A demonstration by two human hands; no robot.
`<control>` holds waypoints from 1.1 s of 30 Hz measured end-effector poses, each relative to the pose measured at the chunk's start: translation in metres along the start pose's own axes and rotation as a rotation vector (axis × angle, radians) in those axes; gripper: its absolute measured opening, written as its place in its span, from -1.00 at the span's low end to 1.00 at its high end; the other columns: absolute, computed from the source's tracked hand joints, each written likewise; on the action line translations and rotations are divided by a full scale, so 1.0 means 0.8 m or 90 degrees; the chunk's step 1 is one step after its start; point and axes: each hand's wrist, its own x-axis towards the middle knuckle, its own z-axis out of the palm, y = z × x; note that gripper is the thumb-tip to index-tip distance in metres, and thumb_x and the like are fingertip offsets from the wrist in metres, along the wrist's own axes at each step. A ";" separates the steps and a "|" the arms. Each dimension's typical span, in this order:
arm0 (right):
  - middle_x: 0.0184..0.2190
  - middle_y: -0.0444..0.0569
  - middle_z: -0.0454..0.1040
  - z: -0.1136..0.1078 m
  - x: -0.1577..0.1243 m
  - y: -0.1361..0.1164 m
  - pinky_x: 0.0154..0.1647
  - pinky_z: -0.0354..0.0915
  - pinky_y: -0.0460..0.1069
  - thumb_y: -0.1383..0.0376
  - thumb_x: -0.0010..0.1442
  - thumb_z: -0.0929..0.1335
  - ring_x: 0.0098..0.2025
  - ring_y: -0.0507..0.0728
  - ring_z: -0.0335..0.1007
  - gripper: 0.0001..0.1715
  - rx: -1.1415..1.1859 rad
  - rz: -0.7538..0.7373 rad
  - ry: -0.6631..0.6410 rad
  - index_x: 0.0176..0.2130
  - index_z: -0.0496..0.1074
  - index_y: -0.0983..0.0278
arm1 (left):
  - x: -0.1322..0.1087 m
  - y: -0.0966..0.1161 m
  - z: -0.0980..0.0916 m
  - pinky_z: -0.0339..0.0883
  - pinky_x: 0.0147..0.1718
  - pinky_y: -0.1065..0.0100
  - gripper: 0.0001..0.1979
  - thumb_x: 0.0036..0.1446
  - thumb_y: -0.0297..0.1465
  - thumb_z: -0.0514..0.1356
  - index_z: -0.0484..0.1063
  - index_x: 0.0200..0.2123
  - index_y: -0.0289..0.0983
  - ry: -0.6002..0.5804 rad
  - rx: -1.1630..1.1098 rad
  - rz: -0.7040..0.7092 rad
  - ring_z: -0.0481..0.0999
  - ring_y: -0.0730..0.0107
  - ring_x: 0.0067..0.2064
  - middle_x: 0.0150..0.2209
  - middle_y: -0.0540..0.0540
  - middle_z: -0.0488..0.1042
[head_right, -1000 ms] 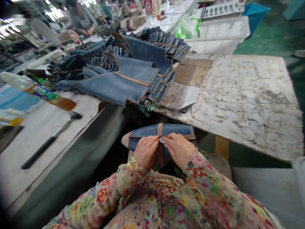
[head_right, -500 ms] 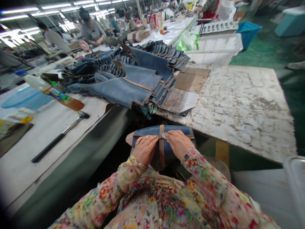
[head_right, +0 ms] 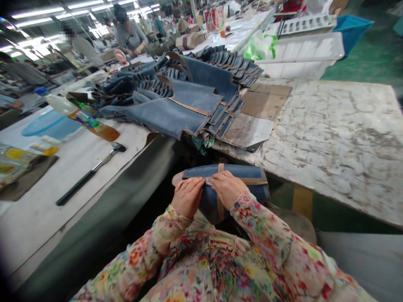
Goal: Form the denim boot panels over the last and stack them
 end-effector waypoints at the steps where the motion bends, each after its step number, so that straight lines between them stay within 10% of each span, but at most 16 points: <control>1: -0.16 0.01 0.42 0.001 0.004 -0.002 -0.09 0.29 0.00 0.30 0.23 0.16 -0.13 0.12 0.24 -0.65 0.000 0.002 -0.004 -0.09 0.42 0.31 | -0.001 -0.003 -0.002 0.10 -0.07 0.28 -0.72 0.18 -0.44 0.00 0.33 -0.04 -0.26 -0.002 0.000 -0.001 0.37 0.36 -0.04 -0.07 -0.08 0.45; 17: -0.16 0.03 0.38 0.021 0.075 -0.050 -0.28 0.29 -0.04 0.32 0.23 0.14 -0.15 0.13 0.22 -0.66 0.013 -0.051 -0.094 -0.10 0.37 0.28 | -0.035 -0.055 -0.015 0.14 -0.08 0.26 -0.73 0.18 -0.40 0.00 0.38 -0.09 -0.26 0.014 0.046 -0.150 0.36 0.33 -0.08 -0.11 -0.12 0.45; 27: -0.19 0.03 0.41 -0.002 0.014 -0.007 -0.18 0.28 -0.02 0.34 0.21 0.17 -0.16 0.11 0.24 -0.68 -0.042 -0.033 -0.033 -0.11 0.41 0.26 | -0.028 -0.043 -0.021 0.15 -0.11 0.19 -0.69 0.17 -0.26 0.02 0.37 -0.04 -0.11 -0.070 0.096 -0.141 0.34 0.26 -0.10 -0.12 -0.06 0.42; 33: -0.14 0.05 0.41 -0.009 -0.043 0.008 -0.09 0.28 0.04 0.39 0.20 0.16 -0.13 0.13 0.25 -0.64 -0.077 -0.024 0.043 -0.07 0.39 0.30 | -0.041 -0.143 -0.077 0.21 -0.09 0.28 -0.68 0.16 -0.22 0.02 0.39 -0.06 -0.15 -0.063 0.209 -0.288 0.35 0.27 -0.06 -0.05 -0.05 0.37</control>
